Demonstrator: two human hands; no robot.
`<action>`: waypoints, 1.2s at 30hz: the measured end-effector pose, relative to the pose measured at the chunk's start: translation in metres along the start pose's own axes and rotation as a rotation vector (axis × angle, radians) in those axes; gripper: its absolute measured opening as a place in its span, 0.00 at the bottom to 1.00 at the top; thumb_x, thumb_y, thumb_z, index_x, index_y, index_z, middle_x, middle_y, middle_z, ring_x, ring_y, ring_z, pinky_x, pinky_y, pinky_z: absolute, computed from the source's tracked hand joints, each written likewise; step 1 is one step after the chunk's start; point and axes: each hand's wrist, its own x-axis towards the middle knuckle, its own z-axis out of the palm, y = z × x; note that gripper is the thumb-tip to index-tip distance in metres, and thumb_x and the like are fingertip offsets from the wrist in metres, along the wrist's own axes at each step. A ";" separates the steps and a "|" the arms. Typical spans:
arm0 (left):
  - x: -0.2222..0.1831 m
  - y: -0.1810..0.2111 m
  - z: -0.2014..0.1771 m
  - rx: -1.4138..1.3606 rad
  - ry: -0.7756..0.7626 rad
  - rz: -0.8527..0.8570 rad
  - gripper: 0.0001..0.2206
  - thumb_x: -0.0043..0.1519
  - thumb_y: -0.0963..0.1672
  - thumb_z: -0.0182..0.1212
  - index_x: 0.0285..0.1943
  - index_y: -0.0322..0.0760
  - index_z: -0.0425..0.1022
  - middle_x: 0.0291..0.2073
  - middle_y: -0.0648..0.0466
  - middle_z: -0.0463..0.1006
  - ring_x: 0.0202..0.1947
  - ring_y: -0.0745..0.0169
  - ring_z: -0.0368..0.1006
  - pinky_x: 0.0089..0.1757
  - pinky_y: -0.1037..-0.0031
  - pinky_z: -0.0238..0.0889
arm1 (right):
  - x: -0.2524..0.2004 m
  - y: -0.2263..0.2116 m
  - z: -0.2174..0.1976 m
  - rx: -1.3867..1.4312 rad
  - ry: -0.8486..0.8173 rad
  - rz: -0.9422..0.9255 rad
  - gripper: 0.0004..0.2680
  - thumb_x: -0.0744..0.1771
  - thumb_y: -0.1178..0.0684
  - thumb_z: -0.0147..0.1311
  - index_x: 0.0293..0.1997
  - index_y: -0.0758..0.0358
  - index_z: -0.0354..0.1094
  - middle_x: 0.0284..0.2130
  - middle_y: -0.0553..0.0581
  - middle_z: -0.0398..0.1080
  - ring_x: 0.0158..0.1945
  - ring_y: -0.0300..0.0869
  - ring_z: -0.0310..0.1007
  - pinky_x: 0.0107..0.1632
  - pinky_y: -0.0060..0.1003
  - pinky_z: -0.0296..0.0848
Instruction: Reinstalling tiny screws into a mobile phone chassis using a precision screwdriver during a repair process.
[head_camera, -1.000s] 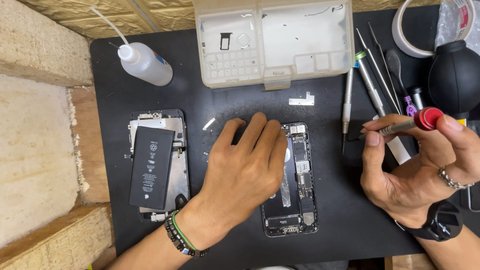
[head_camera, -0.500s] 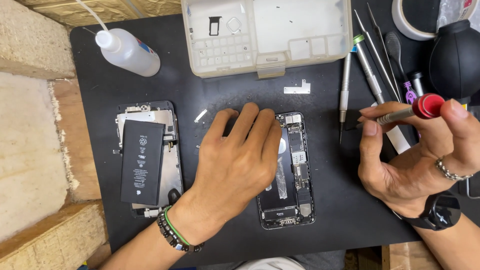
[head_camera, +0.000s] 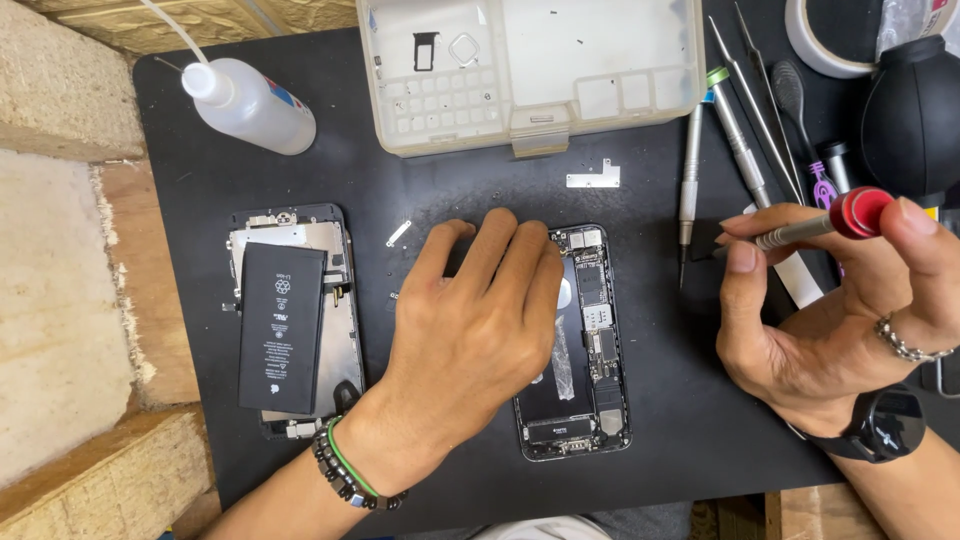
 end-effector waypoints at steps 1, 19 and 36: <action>0.000 0.000 0.000 0.001 0.006 -0.001 0.12 0.64 0.33 0.50 0.29 0.40 0.68 0.27 0.56 0.64 0.33 0.58 0.62 0.37 0.69 0.59 | 0.000 0.000 0.000 0.000 -0.007 0.004 0.13 0.73 0.75 0.57 0.61 0.92 0.56 0.70 0.55 0.41 0.40 0.72 0.81 0.45 0.54 0.83; 0.007 -0.003 -0.008 -0.089 0.018 0.014 0.10 0.67 0.32 0.53 0.35 0.33 0.75 0.40 0.48 0.78 0.38 0.51 0.70 0.36 0.66 0.60 | 0.003 0.001 0.001 -0.003 0.032 -0.044 0.18 0.72 0.73 0.60 0.68 0.86 0.54 0.65 0.58 0.44 0.38 0.71 0.81 0.34 0.46 0.75; 0.015 0.013 -0.031 -0.088 -0.449 0.013 0.58 0.49 0.73 0.49 0.73 0.27 0.58 0.62 0.39 0.69 0.62 0.41 0.66 0.60 0.45 0.53 | 0.011 -0.003 -0.002 0.199 0.079 0.222 0.20 0.68 0.72 0.66 0.62 0.70 0.55 0.45 0.68 0.67 0.40 0.52 0.80 0.41 0.38 0.82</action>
